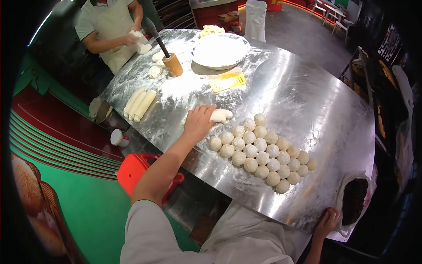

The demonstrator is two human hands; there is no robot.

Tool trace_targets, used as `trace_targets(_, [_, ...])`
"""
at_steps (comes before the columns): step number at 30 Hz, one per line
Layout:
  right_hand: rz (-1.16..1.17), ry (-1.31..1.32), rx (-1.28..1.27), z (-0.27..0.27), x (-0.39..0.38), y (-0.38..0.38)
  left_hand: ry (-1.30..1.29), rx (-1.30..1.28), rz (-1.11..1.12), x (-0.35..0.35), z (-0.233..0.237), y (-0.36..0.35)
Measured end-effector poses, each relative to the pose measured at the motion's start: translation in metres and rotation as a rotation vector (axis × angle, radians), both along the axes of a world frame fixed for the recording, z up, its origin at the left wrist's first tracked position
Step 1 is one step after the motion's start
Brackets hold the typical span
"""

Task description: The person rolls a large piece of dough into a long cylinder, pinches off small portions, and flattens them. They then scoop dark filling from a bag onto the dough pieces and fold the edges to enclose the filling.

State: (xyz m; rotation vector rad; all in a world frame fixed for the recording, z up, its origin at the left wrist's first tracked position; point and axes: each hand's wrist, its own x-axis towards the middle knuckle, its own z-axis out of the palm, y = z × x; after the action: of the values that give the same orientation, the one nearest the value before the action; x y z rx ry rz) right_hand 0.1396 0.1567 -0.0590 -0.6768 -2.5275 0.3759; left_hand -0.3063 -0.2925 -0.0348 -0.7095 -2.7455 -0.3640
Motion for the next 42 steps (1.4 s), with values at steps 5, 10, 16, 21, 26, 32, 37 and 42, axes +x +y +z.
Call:
trace_targets(5, [-0.027,0.001,-0.016,0.003,-0.001,-0.002,-0.251,-0.009,0.552,-0.092,0.013,-0.043])
trace_targets(10, [-0.038,0.032,0.003,-0.008,0.001,0.002,-0.06,-0.2,0.589,-0.103,0.002,-0.06])
trace_targets(16, [-0.021,0.033,0.025,0.015,-0.01,-0.009,-0.803,1.297,0.576,-0.127,-0.018,-0.075])
trace_targets(21, [-0.001,0.061,0.003,0.013,-0.007,-0.007,-0.675,1.1,0.02,-0.06,0.046,0.049])
trace_targets(26, [-0.013,0.082,-0.043,0.015,-0.006,-0.005,-0.503,0.671,-0.353,-0.007,0.091,0.175])
trace_targets(32, [-0.028,0.109,-0.075,0.015,-0.004,-0.003,-0.331,-0.076,-0.59,0.018,0.043,0.298])
trace_targets(37, [-0.055,0.12,-0.107,0.017,-0.006,-0.002,-0.03,-0.218,-0.794,0.057,0.009,0.347])
trace_targets(42, [-0.044,0.17,-0.102,0.015,-0.004,-0.001,-0.316,-0.149,-0.292,-0.032,0.007,0.374])
